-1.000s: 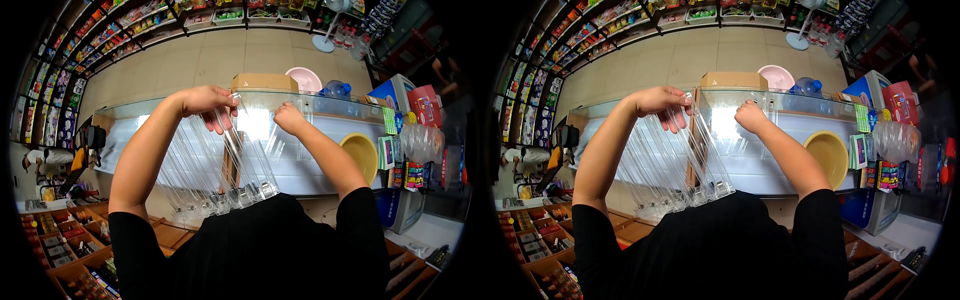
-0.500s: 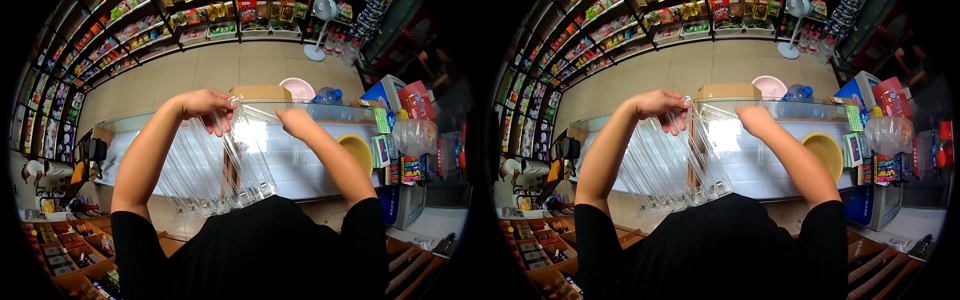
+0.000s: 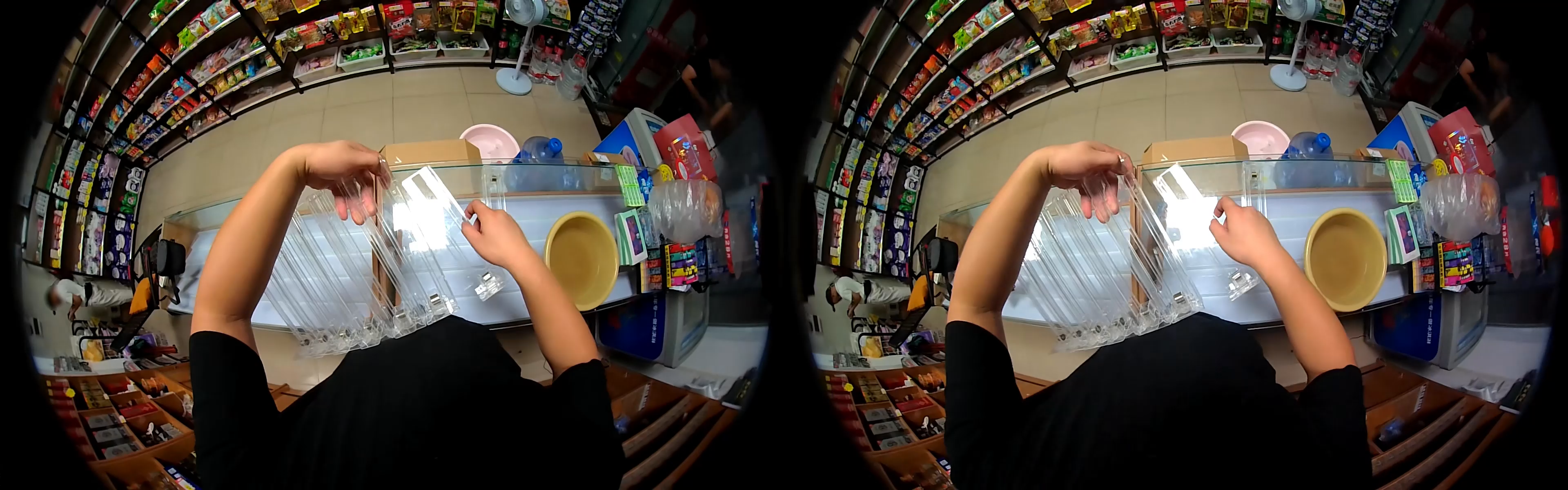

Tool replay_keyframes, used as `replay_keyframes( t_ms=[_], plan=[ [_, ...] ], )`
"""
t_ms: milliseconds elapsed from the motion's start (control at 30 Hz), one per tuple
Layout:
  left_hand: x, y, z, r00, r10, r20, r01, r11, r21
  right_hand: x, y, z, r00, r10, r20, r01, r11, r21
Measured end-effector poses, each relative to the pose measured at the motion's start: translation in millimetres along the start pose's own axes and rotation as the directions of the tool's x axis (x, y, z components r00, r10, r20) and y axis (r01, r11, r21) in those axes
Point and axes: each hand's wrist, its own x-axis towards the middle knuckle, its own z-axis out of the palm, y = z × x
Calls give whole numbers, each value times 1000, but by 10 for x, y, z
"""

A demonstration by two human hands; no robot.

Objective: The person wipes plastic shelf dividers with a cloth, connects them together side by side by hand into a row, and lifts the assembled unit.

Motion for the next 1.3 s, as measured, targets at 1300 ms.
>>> replay_keyframes(
  t_ms=[1300],
  plan=[
    [-234,-110,82,977,209,43,-208,977,-44,-428,-843,-166,960,-124,-253,234,848,475]
  ],
)
